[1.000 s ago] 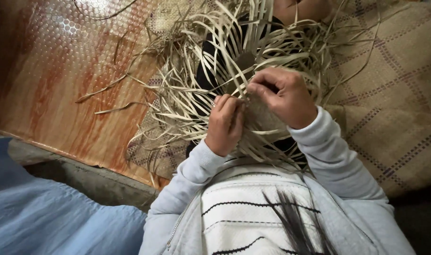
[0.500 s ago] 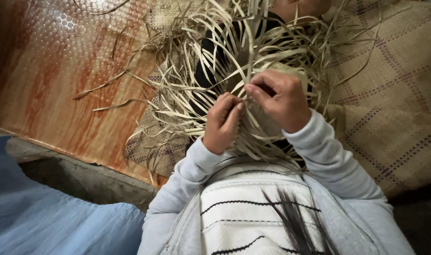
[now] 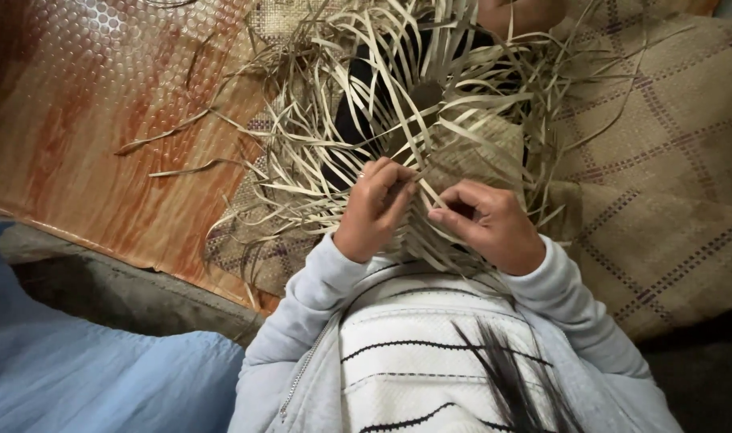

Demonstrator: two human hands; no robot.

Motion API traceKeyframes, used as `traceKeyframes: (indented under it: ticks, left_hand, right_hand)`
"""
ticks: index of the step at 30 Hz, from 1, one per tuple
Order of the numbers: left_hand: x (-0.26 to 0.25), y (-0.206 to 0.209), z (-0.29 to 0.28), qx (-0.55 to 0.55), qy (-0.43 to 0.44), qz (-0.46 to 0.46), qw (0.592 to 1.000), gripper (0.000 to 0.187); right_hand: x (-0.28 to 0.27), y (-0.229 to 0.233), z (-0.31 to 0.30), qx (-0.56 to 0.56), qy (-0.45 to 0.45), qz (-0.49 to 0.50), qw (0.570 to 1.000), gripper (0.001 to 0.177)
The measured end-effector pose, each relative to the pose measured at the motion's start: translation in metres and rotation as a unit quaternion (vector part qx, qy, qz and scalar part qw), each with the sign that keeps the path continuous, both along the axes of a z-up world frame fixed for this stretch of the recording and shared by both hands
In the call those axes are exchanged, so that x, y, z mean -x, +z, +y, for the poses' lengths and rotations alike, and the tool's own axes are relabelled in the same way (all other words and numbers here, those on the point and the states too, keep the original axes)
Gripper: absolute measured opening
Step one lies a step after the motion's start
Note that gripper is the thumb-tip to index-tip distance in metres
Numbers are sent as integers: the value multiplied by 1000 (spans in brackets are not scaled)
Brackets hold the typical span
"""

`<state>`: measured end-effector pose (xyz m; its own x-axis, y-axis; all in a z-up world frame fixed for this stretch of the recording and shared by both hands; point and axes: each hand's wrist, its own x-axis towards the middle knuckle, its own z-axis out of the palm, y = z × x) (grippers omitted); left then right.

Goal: Weaving dried plant fibers together to create a basket or hat.

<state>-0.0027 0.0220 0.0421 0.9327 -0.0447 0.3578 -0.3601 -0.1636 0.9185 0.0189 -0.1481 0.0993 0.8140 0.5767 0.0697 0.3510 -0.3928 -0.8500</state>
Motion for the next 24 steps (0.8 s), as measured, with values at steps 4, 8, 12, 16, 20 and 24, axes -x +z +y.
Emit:
traceKeyframes:
  ticks: [4,8,12,16,20,24]
  left_hand:
    - [-1,2,-6,-147,88,-112,979,4]
    - [5,12,-13,-212,129,-124,961,3]
    - [0,9,-12,-133,118,-75,981,11]
    - [-3,-9,-10,55,91,120,987,21]
    - [-4,-17,-4,176,59,208,961,21]
    - [-4,-5,-11,193,63,168,965,15]
  right_hand:
    - [-4,4,2,-81,-23,51,995,10]
    - [-30,4,10,-88,-19,50,995,9]
    - [-58,34,26,-173,-2,147,974,13]
    - [-79,51,0,-446,168,17,879,28]
    - [-69,44,10,-235,80,40,968,14]
    - [-48,6,19,-68,42,7,997,7]
